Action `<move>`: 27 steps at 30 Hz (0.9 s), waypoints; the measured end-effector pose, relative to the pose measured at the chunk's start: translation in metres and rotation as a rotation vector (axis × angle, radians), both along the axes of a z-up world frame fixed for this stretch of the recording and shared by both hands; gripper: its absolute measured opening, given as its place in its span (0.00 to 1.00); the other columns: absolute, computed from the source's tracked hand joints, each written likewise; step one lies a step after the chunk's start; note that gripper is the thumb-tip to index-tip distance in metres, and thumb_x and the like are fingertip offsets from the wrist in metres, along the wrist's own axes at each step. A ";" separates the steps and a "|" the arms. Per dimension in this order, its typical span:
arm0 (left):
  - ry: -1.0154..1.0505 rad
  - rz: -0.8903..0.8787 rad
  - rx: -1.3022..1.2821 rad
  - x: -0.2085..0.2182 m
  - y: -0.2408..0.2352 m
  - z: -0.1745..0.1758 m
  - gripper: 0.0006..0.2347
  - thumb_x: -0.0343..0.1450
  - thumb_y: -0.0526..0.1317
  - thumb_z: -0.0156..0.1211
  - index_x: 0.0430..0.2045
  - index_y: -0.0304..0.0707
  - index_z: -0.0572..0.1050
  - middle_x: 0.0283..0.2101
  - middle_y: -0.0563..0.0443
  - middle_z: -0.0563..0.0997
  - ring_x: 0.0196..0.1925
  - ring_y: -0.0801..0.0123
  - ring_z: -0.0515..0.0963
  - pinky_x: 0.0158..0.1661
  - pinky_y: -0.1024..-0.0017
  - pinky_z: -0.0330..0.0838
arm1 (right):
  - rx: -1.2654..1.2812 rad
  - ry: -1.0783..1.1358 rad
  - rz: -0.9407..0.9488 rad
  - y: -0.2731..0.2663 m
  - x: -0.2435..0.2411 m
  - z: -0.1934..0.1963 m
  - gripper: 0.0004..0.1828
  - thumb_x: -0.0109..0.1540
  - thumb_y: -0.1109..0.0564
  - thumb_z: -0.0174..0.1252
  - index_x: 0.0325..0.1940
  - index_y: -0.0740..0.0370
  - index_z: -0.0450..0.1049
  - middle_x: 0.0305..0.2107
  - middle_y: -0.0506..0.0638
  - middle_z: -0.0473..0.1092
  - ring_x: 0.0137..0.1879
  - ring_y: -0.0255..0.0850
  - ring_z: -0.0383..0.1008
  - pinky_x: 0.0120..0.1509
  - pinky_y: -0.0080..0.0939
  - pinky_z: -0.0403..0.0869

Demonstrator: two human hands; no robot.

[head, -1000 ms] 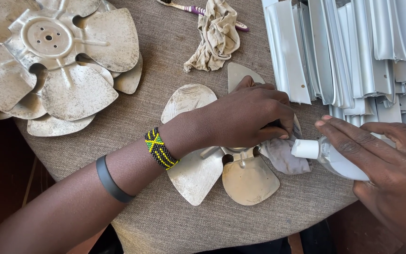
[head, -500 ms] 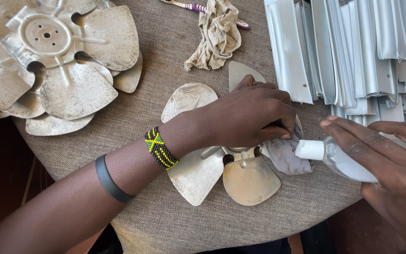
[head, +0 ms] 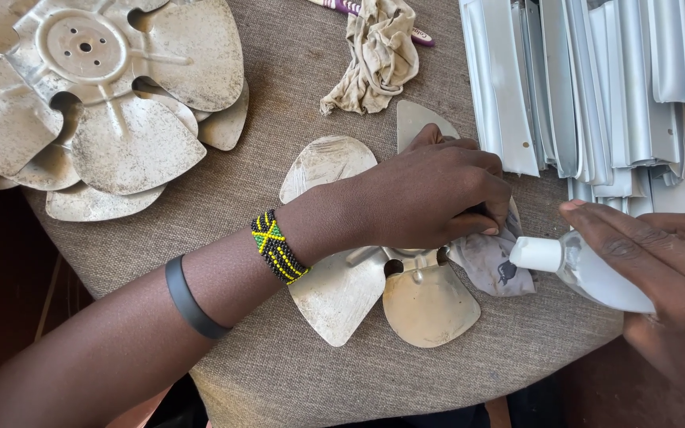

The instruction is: Cleaning metal fan blades by applying a liquid cleaner and wiping them with a cloth.

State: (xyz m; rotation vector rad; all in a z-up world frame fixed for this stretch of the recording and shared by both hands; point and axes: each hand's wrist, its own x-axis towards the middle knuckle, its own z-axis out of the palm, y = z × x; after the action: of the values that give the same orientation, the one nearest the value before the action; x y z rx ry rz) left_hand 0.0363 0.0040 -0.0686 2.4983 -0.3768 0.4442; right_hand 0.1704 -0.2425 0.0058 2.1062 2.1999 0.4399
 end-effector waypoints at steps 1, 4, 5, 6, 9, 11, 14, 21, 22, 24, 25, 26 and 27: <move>-0.002 -0.001 0.000 0.000 0.000 -0.002 0.02 0.72 0.45 0.60 0.31 0.56 0.79 0.35 0.59 0.79 0.43 0.59 0.77 0.40 0.55 0.58 | 0.000 -0.002 -0.001 0.002 0.001 0.002 0.33 0.59 0.56 0.66 0.69 0.61 0.74 0.64 0.49 0.75 0.59 0.42 0.78 0.68 0.49 0.72; -0.027 0.003 0.010 0.000 0.000 -0.003 0.02 0.73 0.46 0.59 0.32 0.57 0.77 0.36 0.58 0.78 0.43 0.60 0.77 0.42 0.54 0.59 | -0.031 0.177 0.056 0.000 0.007 0.003 0.31 0.55 0.71 0.61 0.65 0.70 0.73 0.60 0.56 0.75 0.60 0.47 0.79 0.62 0.48 0.76; -0.019 -0.002 0.005 -0.002 0.001 0.000 0.03 0.73 0.45 0.58 0.32 0.56 0.78 0.37 0.59 0.80 0.44 0.61 0.78 0.40 0.55 0.59 | -0.046 0.187 -0.002 -0.005 0.009 0.000 0.34 0.53 0.70 0.63 0.66 0.67 0.72 0.60 0.52 0.75 0.60 0.45 0.78 0.65 0.48 0.75; -0.012 -0.007 -0.001 -0.003 0.001 0.004 0.04 0.73 0.45 0.56 0.31 0.55 0.78 0.37 0.60 0.81 0.44 0.62 0.78 0.39 0.56 0.58 | -0.059 0.197 -0.060 -0.010 0.012 -0.003 0.38 0.50 0.68 0.65 0.66 0.64 0.72 0.60 0.49 0.75 0.59 0.44 0.78 0.67 0.48 0.74; 0.002 0.006 -0.010 -0.007 0.002 0.007 0.05 0.75 0.45 0.55 0.32 0.51 0.77 0.38 0.57 0.81 0.44 0.63 0.77 0.42 0.59 0.58 | -0.106 0.069 -0.148 -0.020 0.017 -0.006 0.51 0.44 0.76 0.55 0.71 0.47 0.69 0.59 0.43 0.75 0.56 0.41 0.78 0.58 0.42 0.76; -0.013 0.000 0.007 -0.007 0.003 0.004 0.05 0.75 0.45 0.54 0.32 0.51 0.76 0.38 0.57 0.80 0.44 0.62 0.77 0.42 0.58 0.58 | -0.072 0.035 -0.152 -0.024 0.015 -0.003 0.50 0.46 0.75 0.56 0.71 0.45 0.70 0.58 0.40 0.76 0.55 0.38 0.79 0.57 0.39 0.75; -0.031 -0.020 0.009 -0.007 0.003 0.005 0.05 0.75 0.44 0.54 0.32 0.50 0.76 0.38 0.56 0.80 0.44 0.61 0.77 0.41 0.57 0.57 | -0.031 0.025 -0.172 -0.028 0.011 0.003 0.45 0.49 0.71 0.59 0.70 0.43 0.72 0.57 0.38 0.77 0.53 0.35 0.79 0.54 0.36 0.75; 0.039 -0.016 -0.034 -0.013 0.007 0.012 0.06 0.75 0.45 0.55 0.33 0.50 0.78 0.39 0.55 0.82 0.47 0.60 0.78 0.42 0.59 0.58 | -0.120 -0.001 -0.259 -0.042 0.039 -0.024 0.44 0.50 0.59 0.62 0.72 0.36 0.67 0.46 0.37 0.80 0.42 0.35 0.82 0.49 0.43 0.81; 0.037 -0.015 -0.033 -0.012 0.006 0.010 0.06 0.75 0.45 0.55 0.33 0.50 0.78 0.39 0.55 0.82 0.47 0.60 0.78 0.42 0.59 0.58 | -0.119 -0.004 -0.258 -0.042 0.034 -0.019 0.44 0.50 0.59 0.62 0.72 0.36 0.67 0.46 0.37 0.80 0.42 0.35 0.82 0.49 0.43 0.81; 0.038 -0.018 -0.031 -0.010 0.006 0.009 0.06 0.74 0.46 0.56 0.34 0.51 0.79 0.40 0.56 0.83 0.48 0.61 0.79 0.43 0.59 0.58 | 0.005 -0.021 -0.280 -0.040 0.026 -0.010 0.40 0.52 0.49 0.66 0.70 0.34 0.70 0.53 0.36 0.78 0.54 0.31 0.79 0.48 0.33 0.78; 0.034 -0.014 -0.024 -0.010 0.007 0.007 0.06 0.74 0.46 0.56 0.34 0.51 0.79 0.40 0.56 0.83 0.48 0.61 0.79 0.43 0.59 0.58 | 0.013 -0.023 -0.277 -0.040 0.031 -0.015 0.40 0.52 0.49 0.66 0.70 0.34 0.70 0.53 0.36 0.78 0.54 0.31 0.79 0.48 0.33 0.78; 0.034 -0.009 -0.017 -0.010 0.007 0.005 0.06 0.74 0.47 0.55 0.34 0.52 0.79 0.40 0.57 0.82 0.48 0.62 0.79 0.43 0.59 0.58 | -0.159 0.002 -0.373 -0.041 0.036 -0.020 0.44 0.52 0.46 0.66 0.72 0.23 0.62 0.48 0.29 0.79 0.48 0.28 0.81 0.44 0.31 0.81; 0.031 -0.007 -0.011 -0.008 0.007 0.004 0.07 0.74 0.47 0.55 0.35 0.52 0.78 0.40 0.57 0.82 0.48 0.62 0.79 0.42 0.58 0.58 | -0.331 0.023 -0.475 -0.043 0.042 -0.023 0.50 0.52 0.43 0.65 0.75 0.12 0.53 0.43 0.22 0.80 0.41 0.26 0.82 0.41 0.29 0.84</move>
State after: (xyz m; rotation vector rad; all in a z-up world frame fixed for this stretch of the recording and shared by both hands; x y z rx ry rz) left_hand 0.0284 0.0111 -0.0650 2.4892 -0.3701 0.4031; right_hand 0.2122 -0.2853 -0.0176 2.3309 1.5597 0.0144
